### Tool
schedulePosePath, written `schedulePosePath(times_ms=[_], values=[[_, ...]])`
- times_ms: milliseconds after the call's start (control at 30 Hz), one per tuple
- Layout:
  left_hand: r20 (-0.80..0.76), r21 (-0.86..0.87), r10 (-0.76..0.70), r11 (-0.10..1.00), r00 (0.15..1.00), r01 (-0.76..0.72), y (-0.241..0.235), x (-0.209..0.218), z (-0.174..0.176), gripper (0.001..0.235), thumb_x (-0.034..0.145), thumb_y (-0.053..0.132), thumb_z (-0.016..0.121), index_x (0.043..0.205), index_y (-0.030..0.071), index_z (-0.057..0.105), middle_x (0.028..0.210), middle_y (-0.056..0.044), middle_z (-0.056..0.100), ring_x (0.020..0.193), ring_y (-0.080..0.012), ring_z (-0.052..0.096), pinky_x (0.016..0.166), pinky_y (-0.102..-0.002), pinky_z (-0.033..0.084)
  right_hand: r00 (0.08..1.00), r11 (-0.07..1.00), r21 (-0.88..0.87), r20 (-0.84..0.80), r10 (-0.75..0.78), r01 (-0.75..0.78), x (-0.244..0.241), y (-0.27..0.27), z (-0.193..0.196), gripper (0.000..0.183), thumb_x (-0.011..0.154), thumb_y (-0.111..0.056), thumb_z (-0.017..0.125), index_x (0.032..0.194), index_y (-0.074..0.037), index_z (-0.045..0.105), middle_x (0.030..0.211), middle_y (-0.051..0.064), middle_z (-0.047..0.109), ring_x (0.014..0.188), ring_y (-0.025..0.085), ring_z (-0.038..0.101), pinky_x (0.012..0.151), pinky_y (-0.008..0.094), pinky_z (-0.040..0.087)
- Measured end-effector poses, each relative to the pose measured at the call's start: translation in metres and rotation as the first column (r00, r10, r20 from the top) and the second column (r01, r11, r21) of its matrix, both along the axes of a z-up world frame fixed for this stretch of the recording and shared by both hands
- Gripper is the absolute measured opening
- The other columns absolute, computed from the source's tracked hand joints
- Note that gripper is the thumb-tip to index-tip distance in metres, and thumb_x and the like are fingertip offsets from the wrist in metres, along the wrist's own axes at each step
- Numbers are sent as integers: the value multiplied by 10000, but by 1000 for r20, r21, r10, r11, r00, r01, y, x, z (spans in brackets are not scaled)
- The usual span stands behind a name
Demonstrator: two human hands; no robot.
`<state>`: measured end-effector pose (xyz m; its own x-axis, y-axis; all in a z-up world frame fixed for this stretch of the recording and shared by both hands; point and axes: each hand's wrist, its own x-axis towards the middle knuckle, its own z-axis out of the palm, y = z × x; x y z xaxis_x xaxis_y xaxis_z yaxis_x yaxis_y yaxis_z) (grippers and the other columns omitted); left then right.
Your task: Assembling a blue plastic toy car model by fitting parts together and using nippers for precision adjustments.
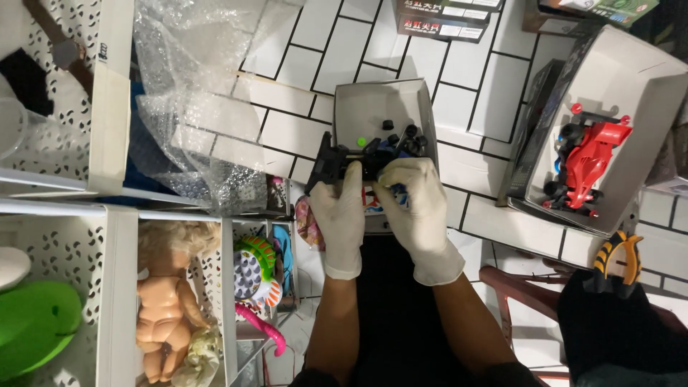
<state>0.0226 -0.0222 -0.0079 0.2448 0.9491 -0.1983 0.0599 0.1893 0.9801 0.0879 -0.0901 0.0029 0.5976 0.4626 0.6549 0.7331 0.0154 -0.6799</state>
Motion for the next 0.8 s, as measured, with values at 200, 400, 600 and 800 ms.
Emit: schedulePosePath(times_ms=[200, 400, 600, 800], values=[[-130, 89, 8, 996, 992, 3, 4, -22, 59, 236, 786, 186, 834, 995, 140, 733, 884, -58, 744, 893, -164, 704, 866, -334, 516, 885, 976, 203, -437, 161, -78, 8, -22, 13, 253, 954, 0, 732, 1143, -72, 579, 1170, 104, 647, 1042, 197, 672, 953, 361, 505], [111, 367, -149, 925, 983, 99, 6, -11, 64, 261, 784, -118, 759, 1002, 16, 707, 945, -162, 712, 1013, -216, 677, 947, -372, 542, 959, 999, 36, -281, 38, -29, 15, -29, 28, 259, 887, 104, 768, 1080, 12, 620, 1050, 193, 655, 945, 318, 697, 803, 407, 565], [242, 517, -270, 849, 932, 112, 12, -9, 39, 264, 853, -61, 773, 1095, 17, 704, 1045, -133, 700, 1036, -219, 684, 955, -388, 558, 953, 998, 13, -298, 58, -56, 16, -30, 25, 212, 930, 31, 768, 1095, 12, 636, 1063, 170, 641, 952, 307, 711, 795, 408, 600], [352, 167, -193, 976, 916, 141, 10, -6, 61, 226, 832, -104, 723, 1046, -37, 698, 1014, -157, 659, 1059, -207, 617, 988, -384, 526, 985, 998, -62, -170, 17, -27, 22, -33, 22, 279, 875, 118, 793, 1083, -8, 656, 1070, 172, 668, 969, 352, 690, 789, 419, 546]])
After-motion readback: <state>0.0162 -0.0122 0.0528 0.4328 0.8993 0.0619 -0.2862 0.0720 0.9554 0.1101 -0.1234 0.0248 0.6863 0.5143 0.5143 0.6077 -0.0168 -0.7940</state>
